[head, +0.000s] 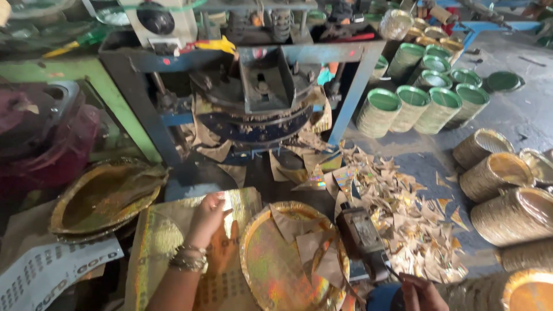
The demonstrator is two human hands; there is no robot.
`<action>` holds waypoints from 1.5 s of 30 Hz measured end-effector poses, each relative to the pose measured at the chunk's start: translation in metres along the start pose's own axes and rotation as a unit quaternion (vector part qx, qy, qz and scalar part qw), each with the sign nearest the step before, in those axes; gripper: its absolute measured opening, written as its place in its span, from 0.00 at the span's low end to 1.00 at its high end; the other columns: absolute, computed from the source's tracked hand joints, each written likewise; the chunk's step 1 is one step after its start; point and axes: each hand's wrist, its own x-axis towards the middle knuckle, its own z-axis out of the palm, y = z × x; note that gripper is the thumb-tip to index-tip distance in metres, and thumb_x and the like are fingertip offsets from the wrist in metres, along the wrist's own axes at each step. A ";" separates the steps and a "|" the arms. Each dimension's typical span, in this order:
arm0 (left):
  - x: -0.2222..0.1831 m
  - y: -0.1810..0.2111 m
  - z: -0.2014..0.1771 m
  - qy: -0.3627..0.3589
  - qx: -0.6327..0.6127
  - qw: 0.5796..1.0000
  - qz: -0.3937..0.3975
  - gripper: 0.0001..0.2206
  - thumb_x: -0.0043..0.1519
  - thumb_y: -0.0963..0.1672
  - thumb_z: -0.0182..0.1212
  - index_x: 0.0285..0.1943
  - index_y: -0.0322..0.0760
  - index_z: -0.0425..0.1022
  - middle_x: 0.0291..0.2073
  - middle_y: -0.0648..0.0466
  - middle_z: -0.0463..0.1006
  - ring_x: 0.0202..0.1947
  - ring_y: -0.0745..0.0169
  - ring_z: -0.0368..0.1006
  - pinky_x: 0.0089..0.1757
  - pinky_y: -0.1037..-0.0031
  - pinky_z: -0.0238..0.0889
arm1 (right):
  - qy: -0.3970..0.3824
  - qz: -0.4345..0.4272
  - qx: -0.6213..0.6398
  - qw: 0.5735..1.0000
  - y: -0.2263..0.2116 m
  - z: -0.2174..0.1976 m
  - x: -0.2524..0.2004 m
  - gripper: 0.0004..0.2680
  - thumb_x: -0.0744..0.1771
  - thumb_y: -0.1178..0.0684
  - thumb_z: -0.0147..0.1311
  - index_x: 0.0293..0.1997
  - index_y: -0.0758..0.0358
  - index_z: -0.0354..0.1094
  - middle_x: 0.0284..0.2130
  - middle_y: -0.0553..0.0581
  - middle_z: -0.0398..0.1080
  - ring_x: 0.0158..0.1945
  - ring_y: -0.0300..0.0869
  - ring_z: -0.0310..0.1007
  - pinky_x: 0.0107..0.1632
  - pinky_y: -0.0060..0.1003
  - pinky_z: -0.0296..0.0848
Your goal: The person peels gold foil-coated paper sheets one at a time from a stack, places each sheet into a foot-and-hand operated press machine that stamps it into a disposable plate, removes the formed plate, and stacks the finished plates on a growing pile beside the machine.
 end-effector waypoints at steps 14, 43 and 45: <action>-0.133 0.056 0.019 -0.027 0.229 0.945 0.230 0.14 0.61 0.45 0.63 0.54 0.38 0.72 0.37 0.45 0.80 0.35 0.42 0.77 0.37 0.57 0.69 | -0.131 -0.075 -0.224 0.963 -0.255 0.056 0.075 0.07 0.69 0.58 0.58 0.53 0.65 0.73 0.36 0.57 0.73 0.36 0.40 0.71 0.39 0.33 0.70; -0.231 0.136 0.204 -0.422 0.077 0.790 0.438 0.02 0.56 0.41 0.67 0.31 0.39 0.84 0.25 0.52 0.84 0.26 0.64 0.81 0.30 0.70 0.71 | 0.336 -0.119 0.317 0.879 -0.311 -0.138 0.022 0.14 0.73 0.58 0.53 0.68 0.65 0.61 0.59 0.57 0.71 0.60 0.42 0.72 0.66 0.38 0.71; -0.236 0.145 0.222 -0.521 -0.059 0.780 0.343 0.05 0.61 0.39 0.59 0.32 0.33 0.72 0.30 0.51 0.83 0.34 0.63 0.85 0.34 0.73 0.77 | 0.363 -0.141 0.233 0.891 -0.324 -0.176 0.024 0.12 0.72 0.63 0.50 0.65 0.68 0.61 0.56 0.59 0.71 0.56 0.42 0.74 0.64 0.37 0.74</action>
